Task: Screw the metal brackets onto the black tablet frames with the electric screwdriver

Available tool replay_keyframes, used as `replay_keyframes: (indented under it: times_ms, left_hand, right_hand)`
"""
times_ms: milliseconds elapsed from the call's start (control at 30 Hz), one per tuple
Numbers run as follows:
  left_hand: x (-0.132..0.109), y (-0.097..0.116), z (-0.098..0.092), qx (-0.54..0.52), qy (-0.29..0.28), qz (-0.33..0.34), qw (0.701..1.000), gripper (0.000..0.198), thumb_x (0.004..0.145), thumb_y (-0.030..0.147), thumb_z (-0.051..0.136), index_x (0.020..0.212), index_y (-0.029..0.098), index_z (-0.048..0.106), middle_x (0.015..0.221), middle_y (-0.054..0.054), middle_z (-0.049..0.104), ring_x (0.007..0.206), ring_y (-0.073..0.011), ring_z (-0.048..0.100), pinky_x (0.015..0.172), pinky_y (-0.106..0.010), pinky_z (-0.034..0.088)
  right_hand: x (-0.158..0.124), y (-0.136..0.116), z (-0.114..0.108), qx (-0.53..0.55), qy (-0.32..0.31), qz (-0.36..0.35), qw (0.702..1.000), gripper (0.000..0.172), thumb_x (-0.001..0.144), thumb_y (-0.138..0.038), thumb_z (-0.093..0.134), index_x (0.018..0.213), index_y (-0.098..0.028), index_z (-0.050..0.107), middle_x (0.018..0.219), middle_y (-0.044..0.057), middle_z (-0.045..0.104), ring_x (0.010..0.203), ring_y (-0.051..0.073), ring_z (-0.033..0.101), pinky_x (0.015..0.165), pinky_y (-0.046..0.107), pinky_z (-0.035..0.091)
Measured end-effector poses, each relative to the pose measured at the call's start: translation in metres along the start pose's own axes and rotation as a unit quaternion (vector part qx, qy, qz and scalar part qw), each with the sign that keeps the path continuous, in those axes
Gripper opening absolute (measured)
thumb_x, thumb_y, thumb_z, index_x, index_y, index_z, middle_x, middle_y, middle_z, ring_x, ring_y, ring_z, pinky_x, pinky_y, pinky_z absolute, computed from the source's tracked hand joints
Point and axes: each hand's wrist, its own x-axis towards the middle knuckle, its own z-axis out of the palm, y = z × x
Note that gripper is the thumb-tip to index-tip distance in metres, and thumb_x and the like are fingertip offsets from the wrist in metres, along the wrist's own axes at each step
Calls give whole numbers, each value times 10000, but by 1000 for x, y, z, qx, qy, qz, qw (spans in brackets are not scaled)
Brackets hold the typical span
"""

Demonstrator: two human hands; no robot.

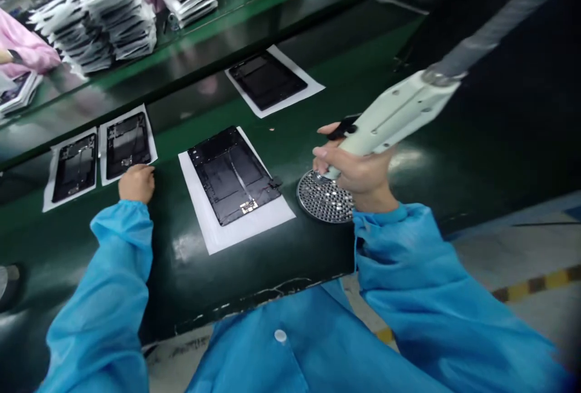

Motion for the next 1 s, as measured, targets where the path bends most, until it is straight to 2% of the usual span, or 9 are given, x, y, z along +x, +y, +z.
replay_keyframes:
  times_ms: [100,200,333,400,500,633,733,867,1000]
  left_hand:
    - [30,-29,-9,88,-68,-21,993,375,825,161,426,1111,108,662,1131,-155,633,1017,-320,577,804,-439,473]
    - [45,-40,-14,105,-89,-15,990,336,795,132,445,1049,112,663,979,-120,625,871,-265,566,713,-385,456]
    - [47,-41,-20,119,-80,-2,990,181,801,163,459,850,153,633,815,-59,542,762,-198,492,659,-327,415]
    - [45,-42,-24,122,-70,7,990,129,804,189,461,783,173,587,791,-48,514,764,-195,473,652,-314,404]
    - [37,-45,-31,125,-53,13,991,127,821,230,430,781,200,547,816,-49,525,815,-217,479,663,-317,407]
    - [17,-53,-37,130,-3,5,991,203,859,296,354,863,254,552,842,-35,568,891,-247,508,703,-337,418]
    - [-7,-61,-38,126,24,11,992,222,858,342,340,894,295,555,868,-19,599,946,-262,546,697,-346,424]
    - [-50,-73,-37,108,34,39,993,229,846,368,355,871,345,581,847,-5,634,954,-290,586,673,-375,433]
    - [-98,-84,-36,74,71,90,991,228,833,377,410,889,399,630,859,12,681,926,-300,617,692,-392,463]
  right_hand:
    - [1,4,6,-1,1,18,1000,294,609,-281,825,822,-226,629,438,-71,552,356,137,508,399,313,452]
    - [2,5,11,-1,-15,36,999,262,616,-260,792,812,-215,625,431,-82,551,348,125,511,389,291,452]
    - [2,9,12,1,-31,36,999,220,631,-207,745,822,-197,637,429,-80,549,354,121,515,395,286,458]
    - [2,12,12,-4,-34,38,999,217,638,-205,738,832,-193,641,433,-79,547,353,118,510,390,282,455]
    - [2,13,12,-12,-39,53,998,224,648,-199,732,853,-182,644,449,-72,547,364,112,511,390,271,451]
    - [1,11,13,-5,-37,68,997,209,641,-189,725,827,-179,630,447,-71,537,361,111,507,381,264,440]
    - [1,10,14,4,-33,74,997,194,625,-193,723,790,-184,622,448,-73,532,348,111,502,360,259,421]
    - [0,9,14,-6,-31,72,997,181,626,-179,719,780,-191,625,459,-69,546,362,111,516,378,261,434]
    - [-1,9,12,-16,-37,61,997,207,634,-185,745,795,-203,616,463,-70,545,373,114,516,389,271,445]
